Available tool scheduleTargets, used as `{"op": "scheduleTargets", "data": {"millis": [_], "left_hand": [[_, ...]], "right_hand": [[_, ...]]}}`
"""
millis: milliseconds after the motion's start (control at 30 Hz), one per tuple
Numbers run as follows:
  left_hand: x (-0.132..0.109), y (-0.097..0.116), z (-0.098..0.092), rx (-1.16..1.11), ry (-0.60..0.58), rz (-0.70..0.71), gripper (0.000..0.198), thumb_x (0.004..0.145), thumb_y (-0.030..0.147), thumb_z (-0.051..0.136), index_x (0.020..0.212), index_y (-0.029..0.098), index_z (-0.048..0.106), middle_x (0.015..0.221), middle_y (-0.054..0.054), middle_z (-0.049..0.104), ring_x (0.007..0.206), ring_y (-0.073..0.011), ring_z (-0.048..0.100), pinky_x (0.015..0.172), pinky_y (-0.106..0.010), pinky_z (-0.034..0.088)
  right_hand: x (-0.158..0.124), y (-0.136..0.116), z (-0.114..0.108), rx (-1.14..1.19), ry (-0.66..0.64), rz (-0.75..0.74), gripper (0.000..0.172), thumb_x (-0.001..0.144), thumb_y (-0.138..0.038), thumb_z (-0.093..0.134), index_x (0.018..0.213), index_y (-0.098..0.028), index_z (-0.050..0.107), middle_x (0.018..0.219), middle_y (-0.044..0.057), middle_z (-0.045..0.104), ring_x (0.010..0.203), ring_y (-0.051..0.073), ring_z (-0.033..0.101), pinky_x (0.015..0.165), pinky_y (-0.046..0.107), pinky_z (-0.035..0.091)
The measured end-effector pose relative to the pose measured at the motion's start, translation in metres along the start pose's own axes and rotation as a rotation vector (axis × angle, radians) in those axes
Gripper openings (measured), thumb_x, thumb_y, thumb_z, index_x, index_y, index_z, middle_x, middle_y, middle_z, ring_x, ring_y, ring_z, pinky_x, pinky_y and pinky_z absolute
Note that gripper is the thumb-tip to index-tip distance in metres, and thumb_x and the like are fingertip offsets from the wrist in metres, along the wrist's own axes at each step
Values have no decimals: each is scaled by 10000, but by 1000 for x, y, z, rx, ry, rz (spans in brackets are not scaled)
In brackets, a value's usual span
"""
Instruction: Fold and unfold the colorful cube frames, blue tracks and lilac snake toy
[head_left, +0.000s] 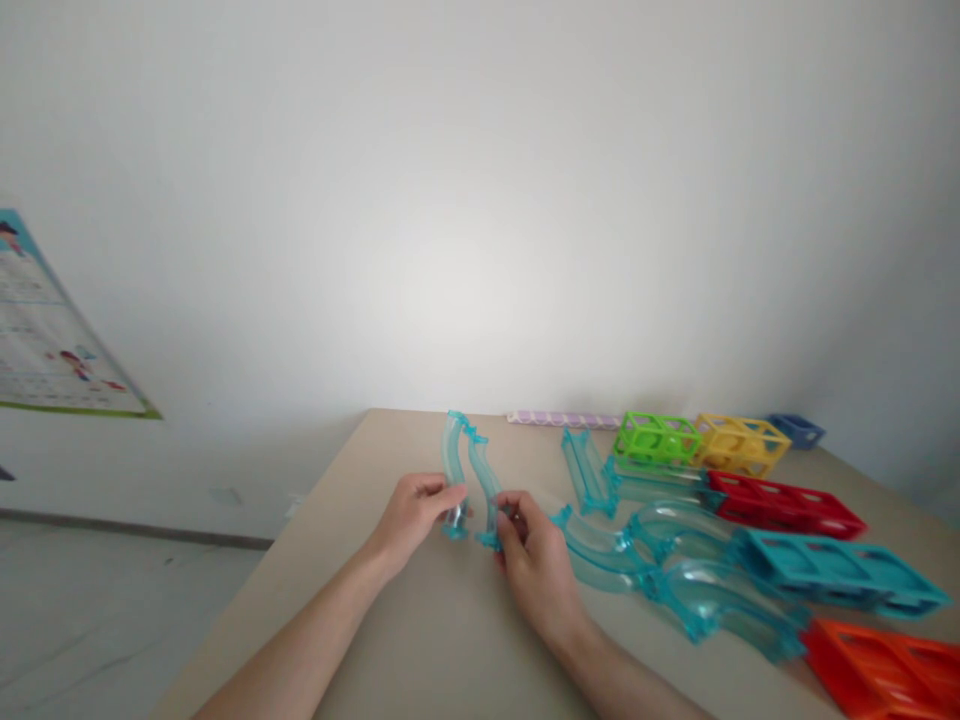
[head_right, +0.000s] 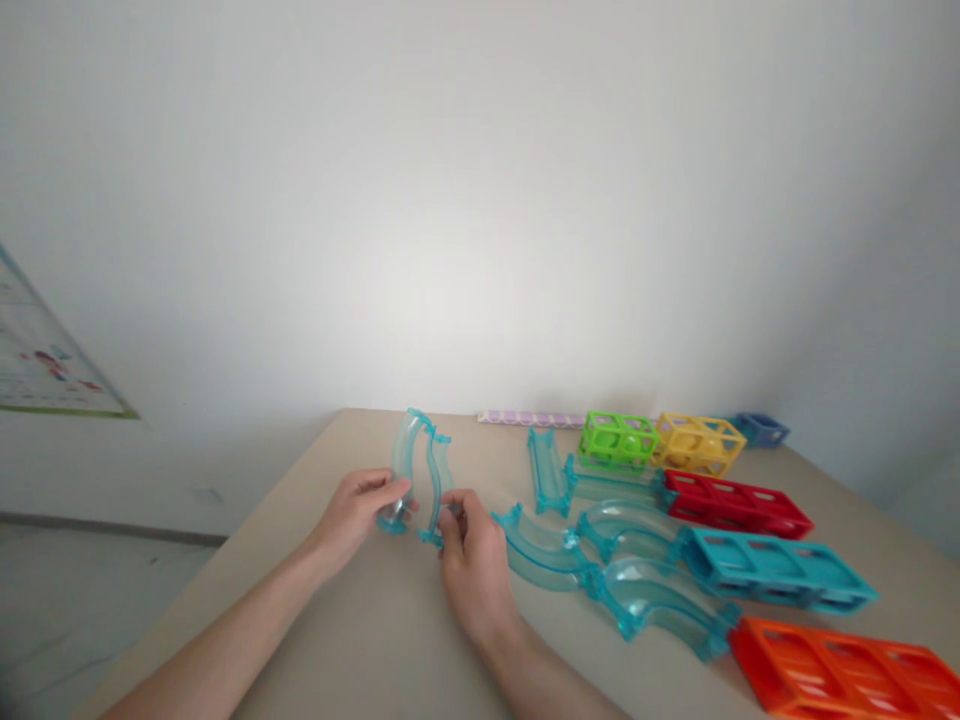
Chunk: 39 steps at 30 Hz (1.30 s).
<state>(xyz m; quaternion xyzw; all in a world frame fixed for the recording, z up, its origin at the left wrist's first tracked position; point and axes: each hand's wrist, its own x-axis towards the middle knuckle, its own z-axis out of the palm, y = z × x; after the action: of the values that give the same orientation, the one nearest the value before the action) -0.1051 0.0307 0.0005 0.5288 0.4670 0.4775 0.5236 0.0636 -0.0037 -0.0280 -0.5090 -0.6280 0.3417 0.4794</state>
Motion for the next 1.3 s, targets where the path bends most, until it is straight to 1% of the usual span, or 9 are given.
{"op": "scheduleTargets", "data": {"millis": [133,267,467,533,800,967,1100,1200,1300], "left_hand": [[-5,2,3,-104,-201,-59,266,705,335,716,556,122,658,596,-51,662,611,-168,607,687,-321,503],[-8,4,8,-218,-208,-81,241,667,285,730,515,118,648,552,-50,649,554,-161,600,624,-309,506],[4,1,1,-384,276,-19,208,620,259,668,486,147,554,450,-17,570,402,-118,502,419,-232,388],[8,0,-6,-366,337,-5,208,611,257,654,480,156,529,442,-18,567,377,-106,470,396,-222,352],[-3,-3,3,-171,-135,25,280,699,355,690,556,122,626,529,-9,544,493,-104,463,517,-244,383],[-3,-12,5,-91,-214,40,300,725,387,692,602,117,645,596,-31,576,571,-128,500,585,-260,406],[1,-12,6,-130,-19,100,308,743,398,696,620,130,607,612,-11,556,606,-119,519,599,-241,437],[6,-6,7,-257,263,115,301,720,417,721,868,172,629,737,-4,608,664,-131,574,584,-236,466],[9,0,3,-340,335,91,437,721,447,714,1070,210,599,855,-18,653,658,-126,598,560,-233,473]], "right_hand": [[-2,2,1,17,-39,-27,179,911,-297,429,981,-183,548,644,-29,514,506,109,489,476,209,377],[-3,2,1,30,-49,-40,154,913,-287,431,970,-192,538,635,-36,498,508,105,483,469,204,372],[0,5,2,112,10,-31,104,901,-251,415,929,-204,504,655,-42,489,508,96,487,479,203,405],[1,4,3,139,21,-9,95,896,-255,420,916,-202,497,645,-49,478,491,94,496,471,204,406],[-3,-6,1,188,-49,-8,88,899,-263,421,882,-197,477,583,-57,486,473,103,517,470,211,391],[-2,-4,2,218,-86,1,71,892,-258,434,878,-200,471,578,-58,491,473,105,505,473,211,393],[-1,-3,3,224,-83,4,87,904,-268,428,889,-196,475,583,-58,485,482,104,506,477,210,391],[-3,-2,3,233,-111,-18,85,908,-262,426,908,-193,477,591,-59,481,484,97,493,473,203,383],[-6,-3,4,258,-206,-34,81,910,-259,434,921,-193,479,613,-63,464,487,85,472,467,192,375]]}}
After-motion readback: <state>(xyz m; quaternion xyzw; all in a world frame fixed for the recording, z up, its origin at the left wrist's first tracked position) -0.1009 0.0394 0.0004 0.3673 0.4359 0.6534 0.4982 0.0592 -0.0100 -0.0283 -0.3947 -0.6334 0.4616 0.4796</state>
